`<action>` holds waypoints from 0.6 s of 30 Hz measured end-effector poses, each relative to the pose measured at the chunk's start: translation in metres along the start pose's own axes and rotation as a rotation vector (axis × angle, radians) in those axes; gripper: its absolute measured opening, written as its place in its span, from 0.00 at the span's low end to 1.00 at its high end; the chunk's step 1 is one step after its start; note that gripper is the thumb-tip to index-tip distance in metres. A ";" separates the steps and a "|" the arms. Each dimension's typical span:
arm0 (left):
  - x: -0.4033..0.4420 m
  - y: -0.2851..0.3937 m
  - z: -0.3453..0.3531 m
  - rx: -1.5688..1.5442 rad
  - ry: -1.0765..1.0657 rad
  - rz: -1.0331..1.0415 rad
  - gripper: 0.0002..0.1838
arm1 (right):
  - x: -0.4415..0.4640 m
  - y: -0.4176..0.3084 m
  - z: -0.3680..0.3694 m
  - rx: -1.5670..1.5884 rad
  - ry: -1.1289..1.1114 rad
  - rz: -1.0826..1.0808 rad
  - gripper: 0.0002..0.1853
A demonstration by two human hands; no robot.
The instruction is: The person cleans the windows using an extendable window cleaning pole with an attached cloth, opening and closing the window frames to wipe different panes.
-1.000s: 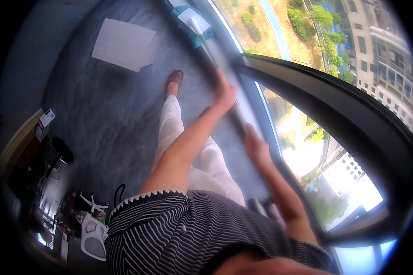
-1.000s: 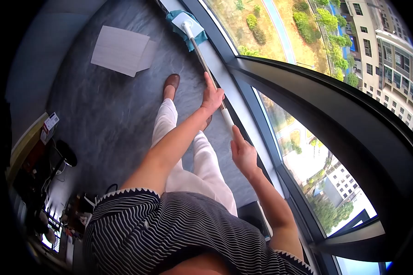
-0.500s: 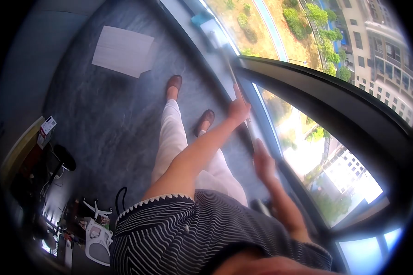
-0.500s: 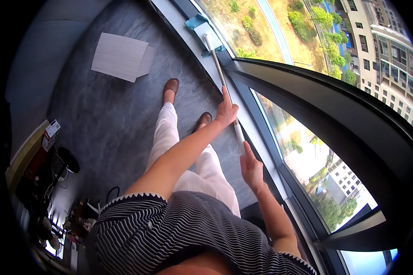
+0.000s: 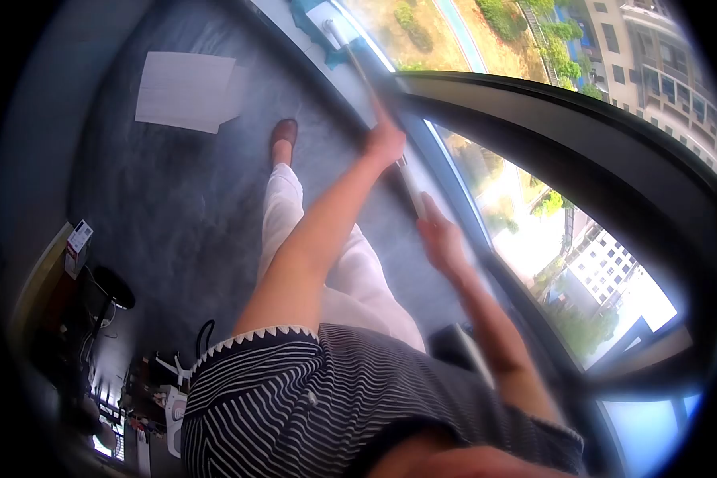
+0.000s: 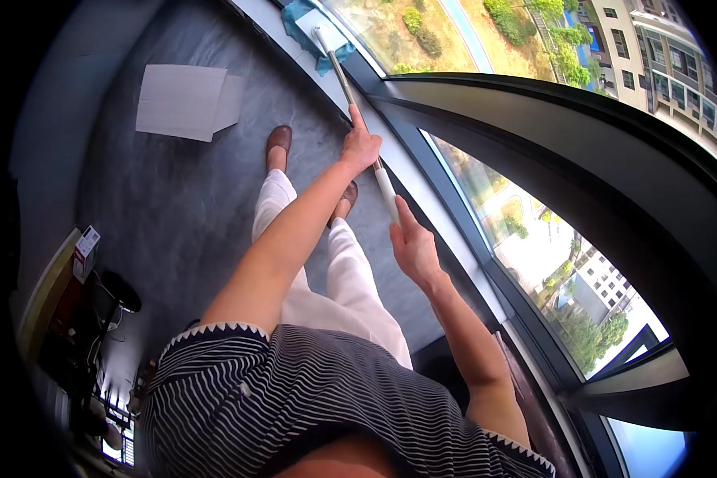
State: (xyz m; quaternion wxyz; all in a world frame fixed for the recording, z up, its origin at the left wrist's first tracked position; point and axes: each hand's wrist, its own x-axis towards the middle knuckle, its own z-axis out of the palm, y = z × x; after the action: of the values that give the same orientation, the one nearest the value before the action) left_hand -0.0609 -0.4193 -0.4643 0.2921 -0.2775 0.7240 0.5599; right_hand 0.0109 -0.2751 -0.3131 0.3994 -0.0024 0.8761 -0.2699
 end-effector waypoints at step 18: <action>-0.073 -0.017 0.060 0.071 -0.204 -0.088 0.50 | -0.087 0.000 -0.013 0.172 -0.127 0.367 0.28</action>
State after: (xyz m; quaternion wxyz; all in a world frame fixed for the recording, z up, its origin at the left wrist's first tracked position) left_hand 0.0073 -0.3595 -0.4338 0.3981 -0.2402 0.6971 0.5459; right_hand 0.0615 -0.2498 -0.2456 0.4949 0.1743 0.8087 -0.2660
